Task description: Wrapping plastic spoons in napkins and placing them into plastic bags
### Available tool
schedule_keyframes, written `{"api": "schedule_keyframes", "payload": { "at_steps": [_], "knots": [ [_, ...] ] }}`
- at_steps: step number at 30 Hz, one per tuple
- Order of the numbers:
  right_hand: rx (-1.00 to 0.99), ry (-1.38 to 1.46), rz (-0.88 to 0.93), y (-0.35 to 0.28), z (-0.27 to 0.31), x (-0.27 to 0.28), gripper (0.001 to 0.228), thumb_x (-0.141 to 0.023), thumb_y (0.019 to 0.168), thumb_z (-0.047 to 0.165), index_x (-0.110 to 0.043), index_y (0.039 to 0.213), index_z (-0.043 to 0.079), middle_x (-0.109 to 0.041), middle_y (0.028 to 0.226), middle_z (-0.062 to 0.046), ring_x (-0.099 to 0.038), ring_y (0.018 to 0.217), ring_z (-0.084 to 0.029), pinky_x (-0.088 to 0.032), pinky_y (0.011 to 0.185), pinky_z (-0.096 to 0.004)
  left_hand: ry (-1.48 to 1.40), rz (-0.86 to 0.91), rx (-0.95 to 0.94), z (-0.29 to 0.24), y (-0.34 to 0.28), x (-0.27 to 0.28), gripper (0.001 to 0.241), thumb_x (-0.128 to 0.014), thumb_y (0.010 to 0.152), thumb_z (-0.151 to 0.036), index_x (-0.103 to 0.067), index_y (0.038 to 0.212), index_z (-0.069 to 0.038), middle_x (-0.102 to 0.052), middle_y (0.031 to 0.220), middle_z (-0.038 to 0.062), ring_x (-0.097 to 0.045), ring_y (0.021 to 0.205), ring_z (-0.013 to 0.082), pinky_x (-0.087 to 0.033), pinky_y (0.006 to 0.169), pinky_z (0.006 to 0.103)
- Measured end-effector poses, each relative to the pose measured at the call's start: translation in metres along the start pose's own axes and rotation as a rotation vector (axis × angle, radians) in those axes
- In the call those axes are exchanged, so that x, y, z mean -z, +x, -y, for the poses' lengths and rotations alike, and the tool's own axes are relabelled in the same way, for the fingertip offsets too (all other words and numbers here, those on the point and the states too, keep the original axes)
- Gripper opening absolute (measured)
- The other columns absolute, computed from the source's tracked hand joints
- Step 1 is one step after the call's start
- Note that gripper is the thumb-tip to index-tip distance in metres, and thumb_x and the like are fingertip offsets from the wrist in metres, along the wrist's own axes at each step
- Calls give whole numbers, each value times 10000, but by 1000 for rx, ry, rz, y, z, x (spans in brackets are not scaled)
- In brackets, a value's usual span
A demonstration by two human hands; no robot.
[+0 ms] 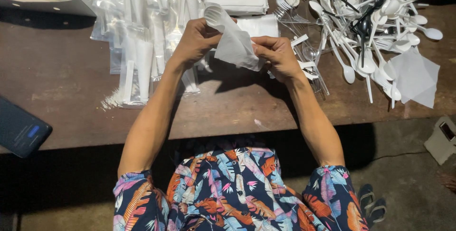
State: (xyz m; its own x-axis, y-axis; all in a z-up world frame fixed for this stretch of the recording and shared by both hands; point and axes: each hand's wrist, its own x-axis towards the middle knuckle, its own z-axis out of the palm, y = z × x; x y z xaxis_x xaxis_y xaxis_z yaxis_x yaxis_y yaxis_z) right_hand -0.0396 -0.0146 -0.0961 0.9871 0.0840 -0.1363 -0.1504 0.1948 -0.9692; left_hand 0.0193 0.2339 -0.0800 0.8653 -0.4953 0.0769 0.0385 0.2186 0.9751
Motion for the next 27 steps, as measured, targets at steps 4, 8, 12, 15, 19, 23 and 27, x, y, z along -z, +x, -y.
{"api": "schedule_keyframes", "payload": {
  "at_steps": [4,8,12,15,19,23,27],
  "knots": [
    [-20,85,-64,-4,8,-9,305,-874,795,109,-784,1067,3,-779,892,-80,-694,698,-127,-546,571,-216,-5,70,-31,-2,-2,2,248,-801,851,35,-680,1050,-51,-764,1049,86,-761,982,174,-678,865,284],
    [41,115,-88,6,-6,0,251,-853,812,29,-781,1052,10,-778,929,-62,-705,839,-107,-574,785,-174,21,185,-29,-2,-2,8,366,-802,846,15,-642,1167,-55,-733,1148,52,-728,1048,164,-653,956,298],
    [56,67,-68,3,-2,-5,313,-866,797,58,-771,1088,-10,-789,986,-96,-712,821,-102,-577,736,-159,10,131,-22,-9,-4,0,406,-784,852,9,-649,1231,-46,-736,1131,54,-722,1026,143,-652,915,274],
    [75,11,-59,-1,5,-9,325,-875,791,92,-774,1089,12,-793,1007,-97,-724,843,-116,-580,752,-170,-58,117,13,-12,-4,-2,454,-789,854,7,-649,1284,-35,-736,1187,101,-725,1102,196,-665,941,309],
    [59,-67,-51,-1,6,-6,310,-879,789,128,-780,1069,36,-794,1025,-96,-742,841,-133,-615,703,-191,-113,24,5,-2,0,-7,406,-757,920,-76,-654,1310,-27,-751,1217,137,-744,1087,187,-653,927,282],
    [98,-57,-18,1,-1,-4,321,-855,826,127,-768,1114,14,-788,1022,-100,-720,834,-112,-596,691,-191,-41,-73,11,13,6,-14,308,-745,923,-188,-722,1217,-102,-772,1205,123,-755,1100,206,-647,919,311],
    [39,47,18,-4,3,-8,334,-801,875,115,-726,1162,-39,-761,1001,-185,-746,612,-271,-647,460,-301,-58,-146,-38,15,6,-21,267,-742,930,-242,-755,1113,-47,-794,1006,119,-785,837,212,-701,646,297]
  ]
}}
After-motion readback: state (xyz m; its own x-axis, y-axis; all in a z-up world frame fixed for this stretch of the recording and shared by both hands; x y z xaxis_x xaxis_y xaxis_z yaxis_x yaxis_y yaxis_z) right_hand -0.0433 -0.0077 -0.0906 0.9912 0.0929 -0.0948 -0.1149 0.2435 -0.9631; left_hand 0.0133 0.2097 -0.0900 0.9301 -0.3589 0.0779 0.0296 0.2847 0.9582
